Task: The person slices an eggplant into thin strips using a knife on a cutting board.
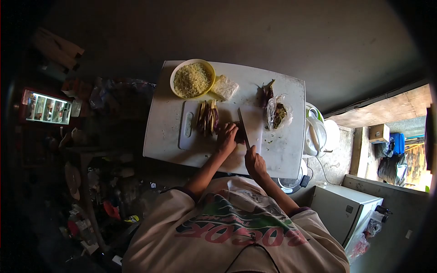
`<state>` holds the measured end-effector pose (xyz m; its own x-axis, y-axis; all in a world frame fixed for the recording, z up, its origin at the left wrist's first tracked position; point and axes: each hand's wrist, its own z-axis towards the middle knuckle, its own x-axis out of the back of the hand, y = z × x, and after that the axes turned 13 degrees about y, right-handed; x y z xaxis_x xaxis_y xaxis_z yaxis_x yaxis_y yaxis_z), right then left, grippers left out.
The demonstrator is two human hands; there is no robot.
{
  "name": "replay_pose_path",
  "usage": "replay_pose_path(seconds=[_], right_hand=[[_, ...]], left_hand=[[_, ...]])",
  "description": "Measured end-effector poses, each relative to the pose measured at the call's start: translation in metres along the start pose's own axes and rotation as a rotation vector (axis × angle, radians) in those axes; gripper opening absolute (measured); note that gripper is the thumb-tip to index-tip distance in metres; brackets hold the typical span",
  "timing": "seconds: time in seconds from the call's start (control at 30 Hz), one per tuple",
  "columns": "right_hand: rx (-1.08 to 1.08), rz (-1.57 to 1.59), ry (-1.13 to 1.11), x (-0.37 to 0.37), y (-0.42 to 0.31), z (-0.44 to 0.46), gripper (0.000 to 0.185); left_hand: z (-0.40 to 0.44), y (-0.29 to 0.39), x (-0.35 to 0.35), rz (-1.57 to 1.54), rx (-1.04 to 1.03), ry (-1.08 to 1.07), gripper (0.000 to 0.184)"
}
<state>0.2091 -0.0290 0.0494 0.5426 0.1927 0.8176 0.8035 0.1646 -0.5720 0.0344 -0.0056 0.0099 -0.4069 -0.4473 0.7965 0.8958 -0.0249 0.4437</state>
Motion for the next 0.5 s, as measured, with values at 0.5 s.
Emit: replay_pose_path(seconds=[0.5], right_hand=[[-0.053,0.012,-0.077,0.002,0.003,-0.003,0.026]], left_hand=[[-0.001,0.0,0.0,-0.053,0.028,-0.013,0.044]])
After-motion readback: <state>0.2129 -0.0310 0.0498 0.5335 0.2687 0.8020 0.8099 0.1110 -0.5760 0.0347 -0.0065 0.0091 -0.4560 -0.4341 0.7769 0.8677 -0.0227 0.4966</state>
